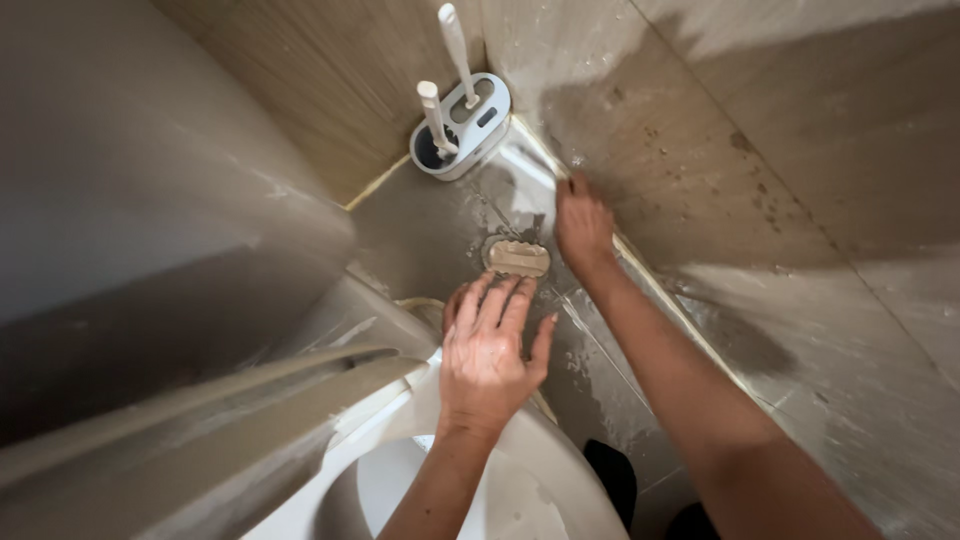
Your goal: The person cleans the inside of a toilet bowl by hand using a brush and soapy water from a bucket, then rinses the bowl with a spray hose.
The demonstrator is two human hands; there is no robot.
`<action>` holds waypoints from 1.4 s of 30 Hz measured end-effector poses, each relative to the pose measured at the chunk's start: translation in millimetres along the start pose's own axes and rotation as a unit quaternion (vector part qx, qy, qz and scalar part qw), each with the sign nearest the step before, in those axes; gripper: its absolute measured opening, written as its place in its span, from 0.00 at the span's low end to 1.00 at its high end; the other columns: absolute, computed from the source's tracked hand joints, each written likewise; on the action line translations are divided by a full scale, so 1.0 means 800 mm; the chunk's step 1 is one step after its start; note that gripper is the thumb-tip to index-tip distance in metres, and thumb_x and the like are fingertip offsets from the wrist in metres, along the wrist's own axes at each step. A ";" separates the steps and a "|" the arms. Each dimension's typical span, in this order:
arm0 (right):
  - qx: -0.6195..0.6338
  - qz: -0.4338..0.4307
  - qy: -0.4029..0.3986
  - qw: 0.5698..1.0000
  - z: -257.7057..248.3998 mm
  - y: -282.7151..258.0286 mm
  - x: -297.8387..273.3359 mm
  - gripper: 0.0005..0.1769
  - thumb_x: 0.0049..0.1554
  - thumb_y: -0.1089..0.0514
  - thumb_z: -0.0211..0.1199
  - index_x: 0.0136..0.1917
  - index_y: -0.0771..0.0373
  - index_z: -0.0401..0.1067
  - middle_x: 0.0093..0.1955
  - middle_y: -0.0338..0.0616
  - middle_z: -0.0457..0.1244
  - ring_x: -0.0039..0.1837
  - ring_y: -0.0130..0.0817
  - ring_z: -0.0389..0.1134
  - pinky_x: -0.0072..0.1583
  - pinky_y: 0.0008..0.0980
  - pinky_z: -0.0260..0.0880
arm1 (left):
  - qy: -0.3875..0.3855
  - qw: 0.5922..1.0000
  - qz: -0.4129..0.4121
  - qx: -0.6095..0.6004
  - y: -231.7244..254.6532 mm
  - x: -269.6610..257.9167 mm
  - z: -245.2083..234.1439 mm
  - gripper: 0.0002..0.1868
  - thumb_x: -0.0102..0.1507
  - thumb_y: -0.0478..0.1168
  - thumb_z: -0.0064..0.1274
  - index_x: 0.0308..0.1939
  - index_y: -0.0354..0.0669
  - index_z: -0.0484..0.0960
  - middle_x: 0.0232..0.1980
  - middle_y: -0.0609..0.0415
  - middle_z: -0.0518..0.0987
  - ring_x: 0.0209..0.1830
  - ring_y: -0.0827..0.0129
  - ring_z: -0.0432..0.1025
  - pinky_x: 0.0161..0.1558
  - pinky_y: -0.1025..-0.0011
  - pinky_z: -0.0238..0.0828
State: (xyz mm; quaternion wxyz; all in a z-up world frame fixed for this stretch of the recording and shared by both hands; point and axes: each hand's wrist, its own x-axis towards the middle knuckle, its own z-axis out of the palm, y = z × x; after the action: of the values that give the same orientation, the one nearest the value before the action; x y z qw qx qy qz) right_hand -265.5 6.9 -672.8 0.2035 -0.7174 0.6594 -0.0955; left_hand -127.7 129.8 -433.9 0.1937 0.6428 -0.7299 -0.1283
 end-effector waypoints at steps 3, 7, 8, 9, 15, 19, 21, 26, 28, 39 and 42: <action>-0.075 -0.115 0.087 0.987 -0.037 -0.038 0.055 0.13 0.58 0.63 0.53 0.54 0.63 0.74 0.55 0.50 0.66 0.59 0.51 0.66 0.61 0.55 0.63 | 0.007 1.000 -0.001 -0.001 0.000 -0.002 0.001 0.21 0.61 0.45 0.60 0.56 0.39 0.82 0.58 0.49 0.80 0.63 0.52 0.70 0.67 0.51 0.63; -0.105 -0.158 0.119 0.975 -0.043 -0.063 0.123 0.11 0.66 0.56 0.54 0.51 0.61 0.75 0.50 0.47 0.67 0.58 0.47 0.64 0.66 0.58 0.55 | 0.015 1.000 -0.005 -0.002 -0.002 -0.001 0.003 0.22 0.61 0.45 0.60 0.56 0.38 0.82 0.58 0.48 0.80 0.64 0.51 0.70 0.67 0.51 0.63; -0.101 -0.168 0.126 0.973 -0.041 -0.066 0.133 0.13 0.68 0.55 0.53 0.50 0.62 0.76 0.49 0.47 0.67 0.58 0.47 0.63 0.66 0.57 0.55 | 0.016 1.000 -0.003 -0.003 -0.002 -0.002 0.002 0.22 0.61 0.44 0.61 0.56 0.38 0.82 0.58 0.48 0.80 0.64 0.51 0.70 0.67 0.50 0.63; -0.136 -0.192 0.116 0.965 -0.040 -0.068 0.141 0.12 0.65 0.56 0.54 0.46 0.60 0.76 0.49 0.46 0.67 0.58 0.46 0.63 0.65 0.54 0.56 | 0.016 1.000 0.000 -0.004 -0.002 -0.002 0.002 0.22 0.60 0.44 0.61 0.56 0.38 0.82 0.58 0.48 0.79 0.64 0.50 0.70 0.67 0.50 0.63; -0.208 -0.274 0.102 0.933 -0.034 -0.087 0.179 0.10 0.55 0.56 0.58 0.35 0.57 0.77 0.47 0.45 0.67 0.60 0.44 0.61 0.62 0.41 0.59 | 0.013 1.000 -0.008 -0.014 -0.002 -0.001 0.002 0.23 0.59 0.44 0.62 0.56 0.38 0.82 0.59 0.48 0.79 0.65 0.49 0.69 0.67 0.49 0.63; -0.095 -0.305 0.057 0.946 -0.042 -0.093 0.201 0.12 0.58 0.57 0.58 0.36 0.61 0.76 0.54 0.50 0.65 0.62 0.49 0.59 0.64 0.44 0.60 | 0.011 1.000 -0.005 -0.027 -0.003 -0.001 0.000 0.24 0.59 0.44 0.62 0.57 0.37 0.81 0.60 0.47 0.78 0.65 0.48 0.69 0.67 0.49 0.63; -0.026 -0.304 0.041 0.952 -0.052 -0.104 0.203 0.10 0.61 0.58 0.57 0.43 0.65 0.75 0.62 0.53 0.62 0.66 0.52 0.59 0.67 0.46 0.61 | 0.014 0.999 -0.007 -0.034 -0.002 0.000 0.000 0.23 0.59 0.44 0.63 0.56 0.38 0.81 0.60 0.47 0.78 0.65 0.47 0.69 0.67 0.48 0.63; 0.337 -0.024 0.007 0.941 -0.076 -0.127 0.160 0.24 0.71 0.53 0.51 0.74 0.67 0.57 0.75 0.59 0.51 0.75 0.57 0.52 0.72 0.51 0.52 | 0.008 0.999 -0.008 -0.037 -0.002 -0.001 0.001 0.23 0.59 0.44 0.62 0.56 0.37 0.82 0.60 0.47 0.78 0.65 0.47 0.68 0.67 0.47 0.62; 0.116 -0.144 0.089 0.979 -0.071 -0.115 0.143 0.32 0.62 0.67 0.50 0.79 0.65 0.56 0.79 0.61 0.50 0.78 0.59 0.51 0.75 0.51 0.55 | 0.005 0.999 -0.006 -0.036 -0.004 0.001 0.002 0.23 0.60 0.44 0.62 0.56 0.37 0.82 0.60 0.47 0.78 0.65 0.46 0.68 0.67 0.48 0.62; 0.075 0.062 0.006 0.995 0.063 -0.005 -0.103 0.40 0.45 0.70 0.62 0.72 0.68 0.61 0.71 0.67 0.54 0.70 0.64 0.56 0.68 0.53 0.61 | 0.006 1.000 -0.013 -0.016 -0.001 0.000 0.000 0.22 0.62 0.45 0.60 0.57 0.38 0.82 0.60 0.47 0.78 0.67 0.48 0.68 0.68 0.49 0.62; 0.112 0.154 -0.087 0.978 0.067 0.021 -0.190 0.39 0.46 0.66 0.67 0.71 0.67 0.61 0.69 0.64 0.54 0.67 0.62 0.57 0.67 0.51 0.62 | 0.006 1.000 -0.019 -0.019 0.003 -0.001 0.000 0.22 0.62 0.45 0.59 0.56 0.39 0.82 0.59 0.48 0.79 0.66 0.48 0.68 0.67 0.50 0.62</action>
State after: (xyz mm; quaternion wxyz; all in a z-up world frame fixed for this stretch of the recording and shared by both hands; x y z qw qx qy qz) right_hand -276.0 165.0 -708.3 0.3512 -0.5857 0.7267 -0.0735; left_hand -129.8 130.8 -432.6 0.2075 0.6537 -0.7138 -0.1419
